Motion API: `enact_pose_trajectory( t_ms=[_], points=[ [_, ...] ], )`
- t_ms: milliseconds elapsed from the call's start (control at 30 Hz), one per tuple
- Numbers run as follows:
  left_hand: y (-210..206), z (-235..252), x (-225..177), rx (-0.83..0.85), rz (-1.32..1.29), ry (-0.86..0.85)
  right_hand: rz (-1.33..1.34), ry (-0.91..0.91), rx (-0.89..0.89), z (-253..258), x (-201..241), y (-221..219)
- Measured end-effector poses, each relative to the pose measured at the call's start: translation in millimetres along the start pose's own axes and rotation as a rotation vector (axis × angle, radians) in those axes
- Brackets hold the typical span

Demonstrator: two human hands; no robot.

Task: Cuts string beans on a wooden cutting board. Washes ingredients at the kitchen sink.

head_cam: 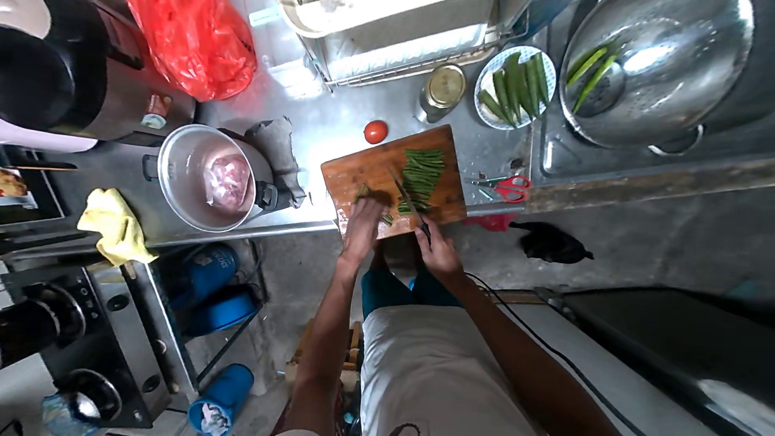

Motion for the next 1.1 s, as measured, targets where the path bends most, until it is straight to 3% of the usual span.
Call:
enact_pose_trajectory(
  t_ms=[167,333,533,767,967,1100],
  points=[
    [61,-36,56,-0.346,0.032,0.330,-0.014,-0.031,0.049,-1,0,-4],
    [67,-53,90,-0.364,0.150,0.413,-0.011,0.014,0.071,-6,8,-12],
    [56,-7,50,-0.232,0.016,0.170,-0.010,0.015,0.079,-9,11,-15],
    [12,34,28,0.027,0.084,-0.096,-0.006,-0.014,0.024,-9,10,-12],
    [4,46,19,0.085,0.122,-0.130,0.007,-0.041,0.034,-9,5,-12],
    [42,15,26,-0.104,-0.064,0.031,-0.003,-0.030,0.064,-13,10,-11]
  ],
)
Point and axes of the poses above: each hand's wrist, its own z-axis towards the middle knuckle, its own y-axis out of the back of the hand, x = y × z, the point moved 10 cm from there along z, towards the middle knuckle, and after that the axes turned 4 degrees about -z, right-handed, at the moved point
